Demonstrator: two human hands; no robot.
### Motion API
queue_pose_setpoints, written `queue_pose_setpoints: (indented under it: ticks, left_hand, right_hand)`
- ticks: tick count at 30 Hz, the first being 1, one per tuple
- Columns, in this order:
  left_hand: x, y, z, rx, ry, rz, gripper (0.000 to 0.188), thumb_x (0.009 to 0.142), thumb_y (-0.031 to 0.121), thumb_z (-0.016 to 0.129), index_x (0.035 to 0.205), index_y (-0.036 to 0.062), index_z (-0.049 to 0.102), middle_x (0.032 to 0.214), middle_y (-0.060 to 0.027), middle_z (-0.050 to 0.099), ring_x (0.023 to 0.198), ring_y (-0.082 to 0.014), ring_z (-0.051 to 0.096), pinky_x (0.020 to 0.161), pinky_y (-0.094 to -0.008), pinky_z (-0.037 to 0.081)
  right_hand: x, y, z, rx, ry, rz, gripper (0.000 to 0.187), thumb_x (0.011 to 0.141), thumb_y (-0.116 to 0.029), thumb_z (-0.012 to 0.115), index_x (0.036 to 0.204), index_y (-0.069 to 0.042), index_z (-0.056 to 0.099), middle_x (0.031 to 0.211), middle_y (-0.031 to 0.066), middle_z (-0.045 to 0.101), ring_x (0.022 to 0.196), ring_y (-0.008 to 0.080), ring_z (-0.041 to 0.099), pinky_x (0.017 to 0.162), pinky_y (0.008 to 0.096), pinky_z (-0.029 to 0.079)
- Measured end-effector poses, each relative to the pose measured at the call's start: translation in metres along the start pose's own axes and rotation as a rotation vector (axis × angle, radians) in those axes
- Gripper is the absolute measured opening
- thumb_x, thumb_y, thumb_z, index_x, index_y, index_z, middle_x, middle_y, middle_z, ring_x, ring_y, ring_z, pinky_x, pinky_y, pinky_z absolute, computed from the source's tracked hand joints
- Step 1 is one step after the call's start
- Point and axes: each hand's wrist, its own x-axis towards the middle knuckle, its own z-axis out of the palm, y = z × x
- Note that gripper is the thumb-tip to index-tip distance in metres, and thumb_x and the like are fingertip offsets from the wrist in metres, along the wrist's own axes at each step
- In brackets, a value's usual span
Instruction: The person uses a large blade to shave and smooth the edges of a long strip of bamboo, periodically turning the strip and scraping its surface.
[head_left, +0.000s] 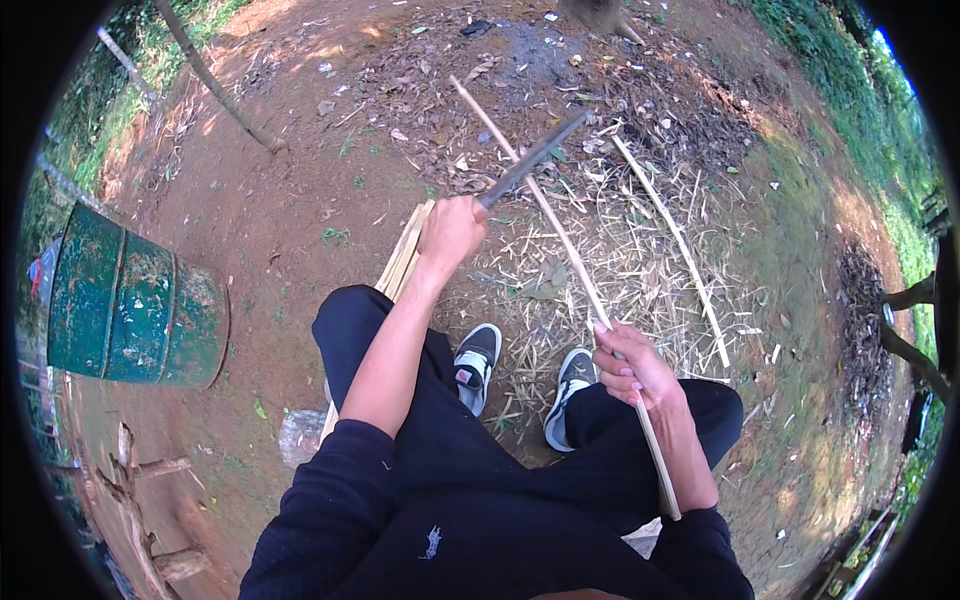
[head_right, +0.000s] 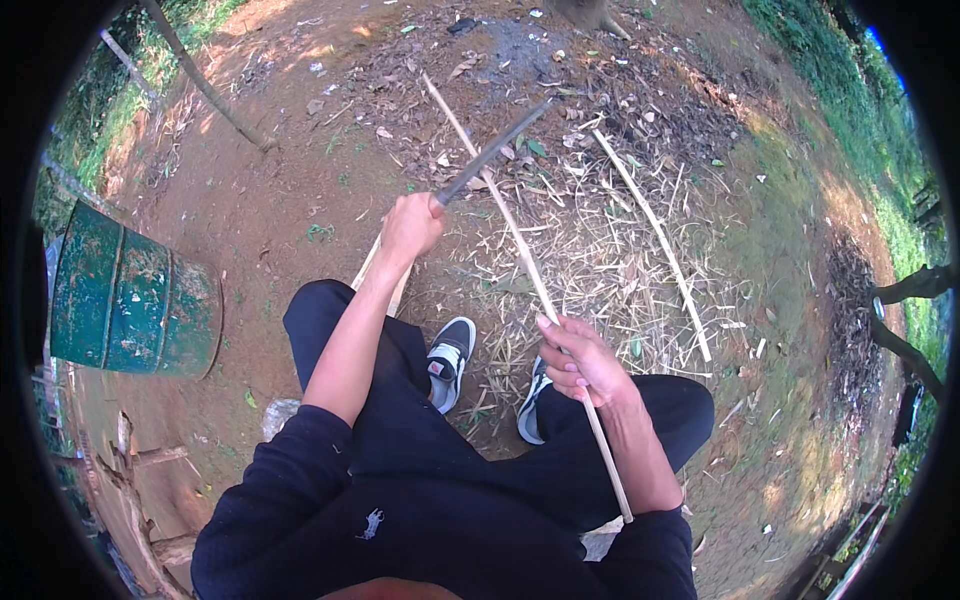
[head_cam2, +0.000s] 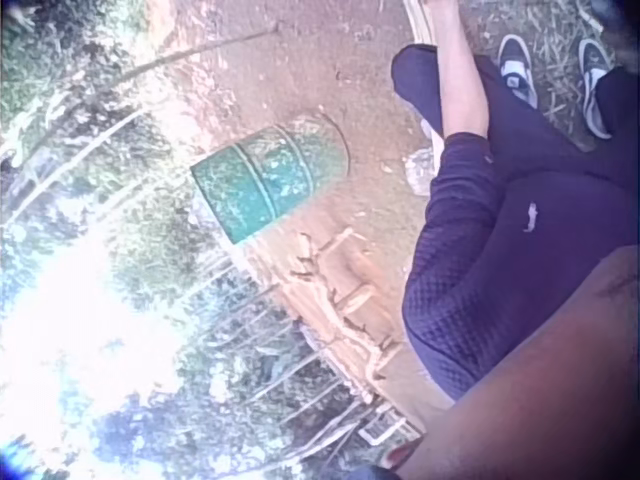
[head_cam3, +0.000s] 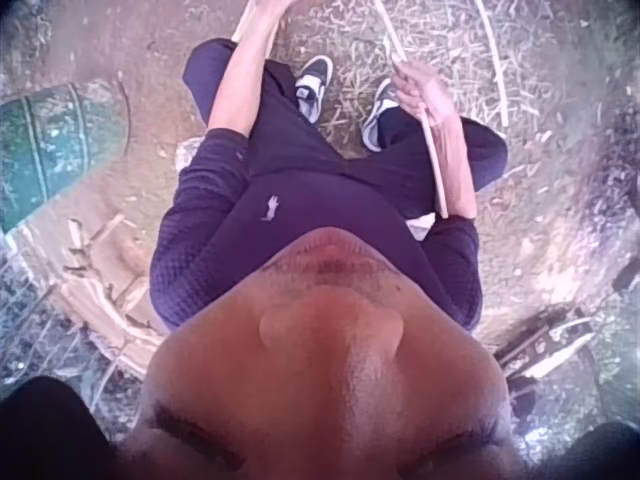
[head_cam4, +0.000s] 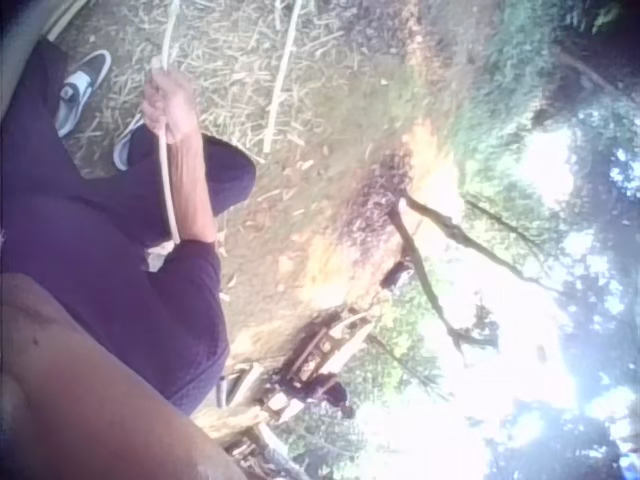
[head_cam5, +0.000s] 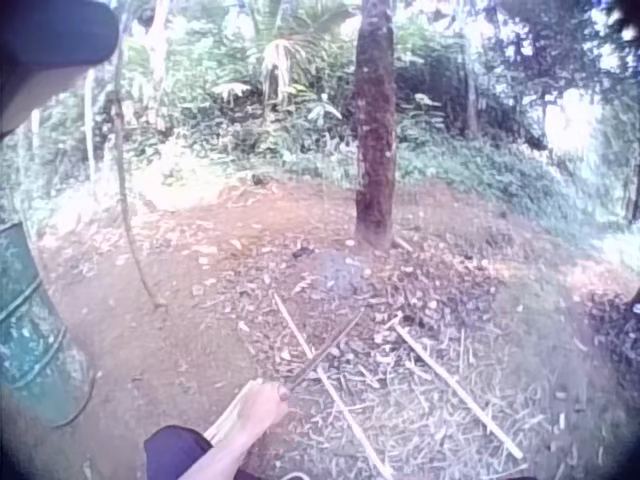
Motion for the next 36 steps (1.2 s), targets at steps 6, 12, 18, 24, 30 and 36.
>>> queue_pose_setpoints:
  ticks: [6, 12, 18, 24, 30, 36]
  left_hand:
    - [-0.013, 0.008, -0.007, -0.037, -0.073, 0.036, 0.022, 0.083, 0.018, 0.058, 0.09, -0.0004, 0.068, 0.084, -0.0278, 0.068, 0.087, -0.0462, 0.067, 0.082, -0.0539, 0.053]
    - [-0.001, -0.01, -0.016, -0.013, 0.033, -0.035, 0.023, 0.088, 0.021, 0.057, 0.092, 0.0027, 0.07, 0.088, -0.0273, 0.069, 0.086, -0.0453, 0.068, 0.08, -0.0553, 0.053]
    - [0.017, -0.051, -0.013, -0.014, 0.122, -0.166, 0.023, 0.087, 0.021, 0.06, 0.094, 0.0026, 0.071, 0.093, -0.0285, 0.069, 0.091, -0.0445, 0.068, 0.081, -0.0542, 0.053]
    - [-0.03, -0.001, -0.022, -0.01, 0.003, 0.02, 0.022, 0.085, 0.022, 0.063, 0.088, 0.0018, 0.069, 0.083, -0.0261, 0.068, 0.083, -0.0455, 0.066, 0.075, -0.0548, 0.052]
    - [-0.038, 0.02, -0.015, -0.52, -0.159, -0.077, 0.029, 0.093, 0.027, 0.066, 0.081, 0.0008, 0.065, 0.072, -0.0128, 0.071, 0.073, -0.0223, 0.071, 0.061, -0.0428, 0.052]
    - [-0.035, 0.036, -0.028, -1.468, -0.145, -0.133, 0.029, 0.099, 0.028, 0.064, 0.104, 0.0, 0.059, 0.101, -0.0105, 0.069, 0.08, -0.0231, 0.073, 0.07, -0.0352, 0.062]
  right_hand:
    - [-0.001, 0.003, -0.006, 0.028, -0.047, 0.017, 0.021, 0.106, -0.024, 0.051, 0.091, -0.011, 0.042, 0.052, -0.0066, 0.032, 0.032, 0.0016, 0.027, 0.025, 0.0196, 0.024]
    - [-0.011, -0.005, 0.003, -0.06, -0.029, 0.033, 0.019, 0.106, -0.024, 0.05, 0.095, -0.01, 0.044, 0.052, -0.0058, 0.034, 0.031, 0.0014, 0.029, 0.024, 0.0183, 0.025]
    - [-0.017, -0.005, 0.01, -0.021, -0.058, 0.078, 0.022, 0.106, -0.022, 0.049, 0.089, -0.01, 0.044, 0.052, -0.0059, 0.034, 0.031, 0.0016, 0.028, 0.024, 0.0184, 0.024]
    - [0.003, -0.003, -0.002, -0.025, -0.013, -0.053, 0.032, 0.106, -0.027, 0.051, 0.079, -0.011, 0.042, 0.049, -0.0057, 0.033, 0.03, 0.0033, 0.028, 0.023, 0.0198, 0.024]
    - [0.026, 0.025, -0.003, -0.156, -0.039, -0.1, 0.038, 0.106, -0.037, 0.049, 0.077, -0.012, 0.041, 0.047, -0.0057, 0.033, 0.03, 0.0051, 0.03, 0.024, 0.0215, 0.027]
    - [0.033, 0.042, 0.01, -0.578, -0.106, -0.128, 0.038, 0.107, -0.041, 0.045, 0.086, -0.01, 0.045, 0.052, -0.0054, 0.038, 0.039, 0.0048, 0.039, 0.035, 0.0224, 0.035]
